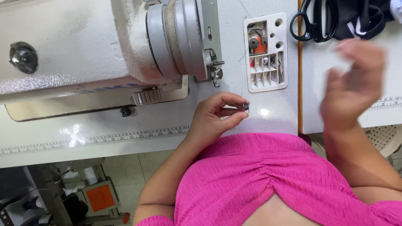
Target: Threading an industrial sewing machine and trimming the thread with scissors
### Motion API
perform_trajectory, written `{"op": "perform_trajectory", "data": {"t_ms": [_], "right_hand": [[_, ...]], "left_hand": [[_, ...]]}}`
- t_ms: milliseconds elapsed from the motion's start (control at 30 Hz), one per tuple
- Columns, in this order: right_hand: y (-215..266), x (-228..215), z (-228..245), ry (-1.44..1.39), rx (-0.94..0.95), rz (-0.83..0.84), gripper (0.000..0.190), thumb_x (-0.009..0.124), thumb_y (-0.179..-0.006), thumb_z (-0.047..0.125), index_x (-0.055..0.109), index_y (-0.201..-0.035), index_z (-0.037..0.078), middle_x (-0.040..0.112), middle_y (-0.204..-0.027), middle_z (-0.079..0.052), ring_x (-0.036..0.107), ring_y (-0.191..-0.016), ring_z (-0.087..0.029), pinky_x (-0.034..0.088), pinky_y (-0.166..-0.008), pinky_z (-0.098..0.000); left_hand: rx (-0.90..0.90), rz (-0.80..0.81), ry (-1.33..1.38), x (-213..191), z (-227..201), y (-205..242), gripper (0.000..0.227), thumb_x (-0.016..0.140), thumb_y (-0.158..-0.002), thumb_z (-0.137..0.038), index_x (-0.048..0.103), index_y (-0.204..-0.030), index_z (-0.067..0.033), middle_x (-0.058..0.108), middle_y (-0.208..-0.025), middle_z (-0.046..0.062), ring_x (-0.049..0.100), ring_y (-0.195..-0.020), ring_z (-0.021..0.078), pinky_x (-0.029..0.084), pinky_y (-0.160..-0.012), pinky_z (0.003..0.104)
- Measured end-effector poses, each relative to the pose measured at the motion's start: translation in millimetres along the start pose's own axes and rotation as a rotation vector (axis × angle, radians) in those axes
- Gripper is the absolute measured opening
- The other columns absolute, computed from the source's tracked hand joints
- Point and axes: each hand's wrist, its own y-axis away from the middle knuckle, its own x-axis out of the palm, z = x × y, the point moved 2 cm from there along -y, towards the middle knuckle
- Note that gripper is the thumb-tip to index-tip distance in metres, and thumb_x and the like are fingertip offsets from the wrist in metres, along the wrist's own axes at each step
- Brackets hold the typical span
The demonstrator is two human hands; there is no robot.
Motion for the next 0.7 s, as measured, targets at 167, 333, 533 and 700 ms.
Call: {"op": "perform_trajectory", "data": {"t_ms": [167,333,533,700], "right_hand": [[3.4,33.7,22.7,-0.026,-0.199,0.503,0.037,0.072,-0.088,0.022,0.055,-0.119,0.010,0.053,-0.127,-0.020,0.052,-0.122,-0.040,0.035,-0.112,-0.0558],[9.7,63.5,27.7,-0.271,-0.035,0.429,0.026,0.073,-0.078,0.002,0.068,-0.104,0.000,0.066,-0.099,-0.015,0.066,-0.088,-0.030,0.053,-0.083,-0.0438],[-2.6,50.3,12.6,-0.170,0.105,0.323,0.024,0.076,-0.080,-0.003,0.069,-0.104,-0.003,0.066,-0.096,-0.019,0.065,-0.080,-0.033,0.051,-0.076,-0.0447],[-15.5,38.9,-2.1,-0.105,0.057,0.250,0.025,0.079,-0.087,-0.001,0.069,-0.109,-0.009,0.062,-0.099,-0.022,0.061,-0.079,-0.029,0.051,-0.076,-0.0418]], "left_hand": [[-0.052,-0.044,0.049,-1.7,13.6,-1.6,0.022,0.071,-0.081,-0.004,0.063,-0.101,-0.0104,0.068,-0.101,0.005,0.064,-0.089,0.0084,0.057,-0.073,0.020],[0.082,-0.127,0.185,-6.8,35.3,-4.3,0.029,0.075,-0.078,0.000,0.065,-0.105,0.0018,0.068,-0.094,0.012,0.066,-0.087,0.0159,0.059,-0.077,0.028],[0.126,-0.202,-0.035,-14.3,35.4,-4.1,0.039,0.076,-0.080,-0.007,0.061,-0.115,-0.0023,0.066,-0.091,0.009,0.066,-0.081,0.0144,0.058,-0.074,0.025],[0.258,-0.132,-0.322,-11.6,29.6,-2.6,0.038,0.073,-0.082,-0.008,0.061,-0.118,-0.0071,0.065,-0.084,0.009,0.066,-0.072,0.0192,0.057,-0.064,0.029]]}}
